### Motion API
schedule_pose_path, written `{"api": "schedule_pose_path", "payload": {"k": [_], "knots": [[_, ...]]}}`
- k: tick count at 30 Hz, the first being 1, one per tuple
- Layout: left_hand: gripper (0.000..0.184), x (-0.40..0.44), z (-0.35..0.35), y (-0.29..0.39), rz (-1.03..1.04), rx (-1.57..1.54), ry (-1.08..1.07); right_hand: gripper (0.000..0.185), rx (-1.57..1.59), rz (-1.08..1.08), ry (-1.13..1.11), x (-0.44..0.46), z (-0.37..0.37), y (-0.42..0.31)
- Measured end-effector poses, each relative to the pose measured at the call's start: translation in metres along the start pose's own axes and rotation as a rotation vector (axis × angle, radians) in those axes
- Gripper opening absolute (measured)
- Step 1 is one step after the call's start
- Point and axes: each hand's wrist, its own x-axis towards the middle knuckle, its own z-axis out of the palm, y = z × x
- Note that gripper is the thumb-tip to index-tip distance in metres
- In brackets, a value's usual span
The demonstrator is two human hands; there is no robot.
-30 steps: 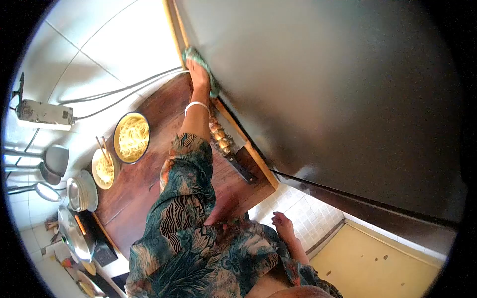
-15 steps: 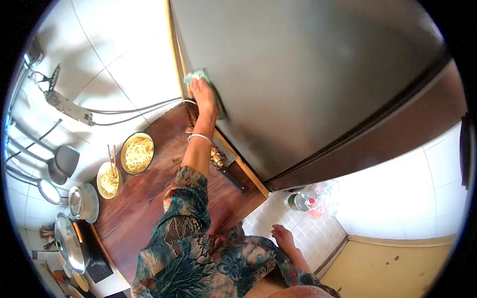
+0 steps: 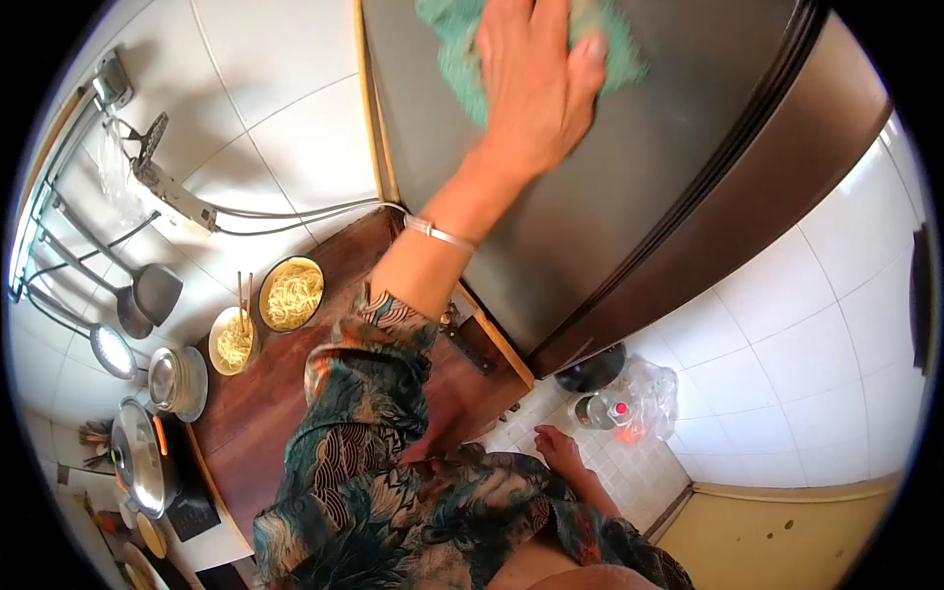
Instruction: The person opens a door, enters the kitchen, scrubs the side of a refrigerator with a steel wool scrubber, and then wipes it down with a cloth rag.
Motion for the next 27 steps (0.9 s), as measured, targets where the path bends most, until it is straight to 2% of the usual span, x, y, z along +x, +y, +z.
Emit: {"api": "schedule_pose_path", "payload": {"k": [3, 10, 13, 15, 21, 24, 27], "knots": [[0.052, -0.061, 0.003, -0.019, -0.089, 0.068, -0.006, 0.026, 0.001, 0.076, -0.018, -0.001, 0.001, 0.007], [0.055, -0.208, -0.011, -0.09, -0.572, 0.063, -0.043, 0.029, 0.032, 0.081, 0.001, -0.007, 0.006, 0.009], [0.055, -0.228, -0.015, -0.087, -0.783, 0.036, -0.047, 0.029, 0.026, 0.096, 0.004, -0.011, 0.011, 0.013], [0.054, -0.196, -0.016, -0.066, -0.882, -0.045, -0.017, 0.028, 0.004, 0.114, 0.005, -0.015, 0.01, 0.01], [0.053, -0.09, -0.022, -0.013, -0.428, -0.124, -0.086, 0.028, -0.008, 0.045, 0.016, -0.019, 0.006, 0.01], [0.053, -0.081, -0.02, -0.007, -0.263, -0.049, -0.085, 0.028, -0.015, 0.035, 0.005, -0.015, 0.007, 0.012], [0.054, -0.097, -0.029, 0.011, -0.102, 0.018, -0.199, 0.028, -0.029, 0.037, -0.014, -0.011, 0.005, 0.013]]}}
